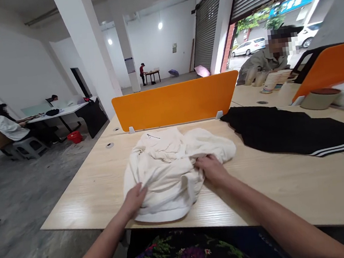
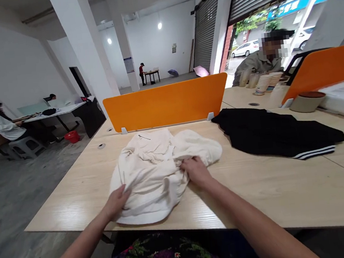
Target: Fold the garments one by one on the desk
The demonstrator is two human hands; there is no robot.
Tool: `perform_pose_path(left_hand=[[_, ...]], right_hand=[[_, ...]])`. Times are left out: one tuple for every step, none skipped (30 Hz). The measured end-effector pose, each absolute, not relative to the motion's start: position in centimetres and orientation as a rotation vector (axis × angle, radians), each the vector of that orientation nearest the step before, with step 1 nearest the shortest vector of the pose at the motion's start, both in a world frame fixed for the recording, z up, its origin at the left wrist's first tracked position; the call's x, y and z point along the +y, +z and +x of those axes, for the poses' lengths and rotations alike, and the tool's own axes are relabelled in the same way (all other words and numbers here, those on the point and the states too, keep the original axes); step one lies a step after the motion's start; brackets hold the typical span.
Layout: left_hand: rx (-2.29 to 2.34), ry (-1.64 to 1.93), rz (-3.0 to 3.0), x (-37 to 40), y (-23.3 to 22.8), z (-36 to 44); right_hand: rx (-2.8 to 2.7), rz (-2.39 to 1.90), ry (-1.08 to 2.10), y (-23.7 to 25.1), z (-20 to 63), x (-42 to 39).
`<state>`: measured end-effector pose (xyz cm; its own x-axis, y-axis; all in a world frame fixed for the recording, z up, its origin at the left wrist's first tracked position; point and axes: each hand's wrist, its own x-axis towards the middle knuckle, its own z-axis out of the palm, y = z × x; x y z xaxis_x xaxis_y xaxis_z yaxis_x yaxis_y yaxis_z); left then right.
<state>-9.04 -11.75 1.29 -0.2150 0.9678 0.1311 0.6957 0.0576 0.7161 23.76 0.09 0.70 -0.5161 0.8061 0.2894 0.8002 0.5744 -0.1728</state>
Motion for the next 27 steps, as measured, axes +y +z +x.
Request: perform_pose_path(left_hand=[[1.844, 0.878, 1.727, -12.1, 1.5, -7.5], [1.755, 0.826, 1.766, -12.3, 1.7, -6.1], [1.694, 0.811, 1.77, -12.4, 1.9, -4.9], [1.668, 0.839, 1.724, -12.5, 2.0, -4.0], [1.65, 0.89, 1.637, -12.5, 2.1, -3.5], [1.618, 0.94, 1.528, -12.4, 2.1, -3.2], [1.57, 0.987, 1.419, -12.3, 2.2, -3.2], [1.513, 1.034, 1.325, -12.1, 2.2, -3.4], [1.45, 1.084, 1.255, -12.0, 2.4, -3.8], [1.39, 1.139, 1.209, -11.8, 2.7, -4.3], [1.338, 1.203, 1.183, -11.7, 3.1, -4.8], [1.301, 1.278, 1.178, -11.6, 3.8, -5.4], [1.289, 1.357, 1.198, -11.5, 4.5, -6.0], [1.305, 1.421, 1.252, -11.5, 5.3, -6.6], [1.346, 1.455, 1.341, -11.6, 6.1, -7.2], [1.399, 1.441, 1.458, -11.7, 6.7, -7.6], [1.452, 1.358, 1.594, -12.0, 7.1, -7.8], [1.489, 1.202, 1.742, -12.3, 7.2, -7.9], [1.494, 0.992, 1.892, -12.7, 7.0, -7.7], [1.467, 0.771, 2.038, -13.1, 6.4, -7.4], [1.424, 0.57, 2.175, -13.5, 5.6, -6.9], [1.388, 0.411, 2.301, -13.9, 4.6, -6.4], [1.367, 0.309, 2.41, -14.2, 3.5, -5.8], [1.371, 0.271, 2.492, -14.4, 2.4, -5.3], [1.397, 0.284, 2.544, -14.5, 1.5, -5.0], [1.434, 0.329, 2.567, -14.6, 0.7, -4.8], [1.467, 0.386, 2.568, -14.6, 0.0, -4.7]], right_hand=[[-2.423, -1.43, -0.025, 1.1, 24.8, 1.4], [-2.374, -1.525, -0.071, 1.5, 25.6, 2.4], [-2.319, -1.594, -0.107, 1.9, 26.1, 2.9], [-2.256, -1.622, -0.126, 2.2, 26.4, 2.9], [-2.201, -1.6, -0.124, 2.2, 26.5, 2.6], [-2.166, -1.544, -0.101, 2.0, 26.4, 1.8], [-2.156, -1.463, -0.062, 1.5, 26.2, 0.8], [-2.169, -1.376, -0.013, 0.7, 26.0, -0.3], [-2.197, -1.305, 0.039, -0.2, 25.7, -1.4], [-2.231, -1.254, 0.093, -1.2, 25.6, -2.5], [-2.249, -1.234, 0.152, -2.2, 25.5, -3.4], [-2.245, -1.239, 0.218, -3.1, 25.6, -4.0], [-2.223, -1.252, 0.291, -3.8, 25.8, -4.4], [-2.191, -1.259, 0.365, -4.2, 26.1, -4.5], [-2.152, -1.259, 0.432, -4.4, 26.5, -4.5], [-2.111, -1.249, 0.492, -4.3, 26.9, -4.2], [-2.067, -1.235, 0.549, -4.0, 27.2, -3.9], [-2.01, -1.228, 0.594, -3.4, 27.6, -3.6], [-1.926, -1.243, 0.617, -2.7, 27.8, -3.2], [-1.822, -1.273, 0.606, -1.9, 27.8, -2.7], [-1.723, -1.3, 0.561, -1.0, 27.7, -2.2], [-1.652, -1.31, 0.482, -0.1, 27.4, -1.6], [-1.63, -1.297, 0.38, 0.7, 26.9, -1.0], [-1.667, -1.268, 0.275, 1.3, 26.2, -0.2], [-1.758, -1.237, 0.183, 1.8, 25.3, 0.6], [-1.88, -1.221, 0.117, 2.1, 24.2, 1.5], [-2.0, -1.235, 0.095, 2.2, 23.2, 2.5]])
